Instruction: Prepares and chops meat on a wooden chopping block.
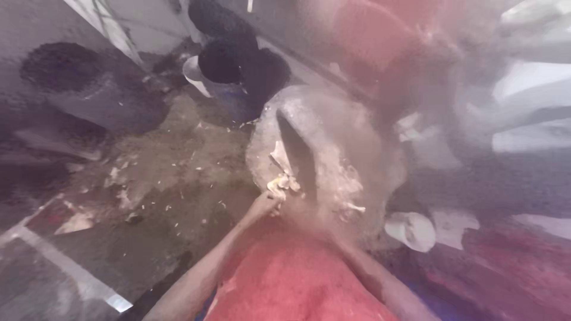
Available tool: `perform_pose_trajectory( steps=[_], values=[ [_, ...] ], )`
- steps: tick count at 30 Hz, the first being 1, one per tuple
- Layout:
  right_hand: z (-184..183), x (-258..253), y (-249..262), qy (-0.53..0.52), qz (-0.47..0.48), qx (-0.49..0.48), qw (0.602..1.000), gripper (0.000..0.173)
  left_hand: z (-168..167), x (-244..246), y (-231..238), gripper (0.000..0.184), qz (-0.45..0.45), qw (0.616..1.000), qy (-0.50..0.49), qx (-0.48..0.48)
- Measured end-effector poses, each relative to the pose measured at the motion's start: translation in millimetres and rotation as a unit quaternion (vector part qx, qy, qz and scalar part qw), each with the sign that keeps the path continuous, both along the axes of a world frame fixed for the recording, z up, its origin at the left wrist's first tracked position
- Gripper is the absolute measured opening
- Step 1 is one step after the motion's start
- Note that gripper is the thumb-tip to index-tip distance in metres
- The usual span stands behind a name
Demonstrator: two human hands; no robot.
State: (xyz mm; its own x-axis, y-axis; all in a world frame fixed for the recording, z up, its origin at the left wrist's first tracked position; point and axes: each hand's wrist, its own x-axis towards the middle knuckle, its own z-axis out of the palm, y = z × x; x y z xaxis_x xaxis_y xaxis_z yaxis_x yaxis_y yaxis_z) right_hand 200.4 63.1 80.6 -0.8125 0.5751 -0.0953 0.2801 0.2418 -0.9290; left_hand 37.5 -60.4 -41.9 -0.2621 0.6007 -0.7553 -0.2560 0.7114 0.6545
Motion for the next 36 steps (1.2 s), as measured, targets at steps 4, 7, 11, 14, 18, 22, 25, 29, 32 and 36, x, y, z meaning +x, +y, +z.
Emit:
perform_pose_trajectory(
  steps=[4, 7, 11, 14, 18, 22, 25, 29, 32, 36],
  values=[
    [-75.6, 9.4, 13.8, -0.361, 0.123, -0.029, 0.924, 0.053, -0.9, 6.7, -2.3, 0.032, 0.027, 0.999, -0.016, 0.029],
    [-70.4, 8.7, 13.5, -0.391, 0.1, -0.047, 0.914, 0.059, 1.7, -0.2, -14.3, 0.031, 0.014, 1.0, 0.01, 0.023],
    [-0.3, -3.0, 6.9, -0.24, 0.061, -0.011, 0.969, 0.047, 0.9, -2.8, -19.6, 0.033, 0.003, 0.999, 0.036, 0.028],
    [-2.1, -9.3, -3.4, -0.131, 0.044, -0.001, 0.99, 0.046, -5.7, 0.5, -17.5, 0.031, 0.02, 0.997, 0.06, 0.038],
    [-67.9, 7.1, -1.1, -0.305, 0.106, -0.018, 0.946, 0.053, 0.9, -7.0, -16.0, 0.029, -0.055, 0.992, 0.103, 0.049],
    [-74.0, 14.8, 3.1, -0.37, 0.08, -0.043, 0.925, 0.057, 2.7, -23.1, -21.4, 0.034, -0.098, 0.982, 0.16, 0.023],
    [-20.6, 6.4, 3.0, -0.305, 0.065, -0.04, 0.949, 0.051, -5.1, -32.7, -20.7, 0.039, 0.003, 0.98, 0.197, 0.026],
    [-4.3, 0.6, -3.1, -0.202, 0.086, -0.023, 0.975, 0.045, -10.7, -34.6, -20.0, 0.037, 0.087, 0.973, 0.202, 0.064],
    [-50.8, 14.7, 1.6, -0.282, 0.14, -0.059, 0.947, 0.048, -2.2, -37.2, -16.8, 0.034, 0.045, 0.976, 0.207, 0.049],
    [-69.4, 26.2, 6.7, -0.367, 0.111, -0.042, 0.923, 0.057, 1.9, -37.8, -23.2, 0.03, 0.043, 0.984, 0.153, 0.081]
  ],
)
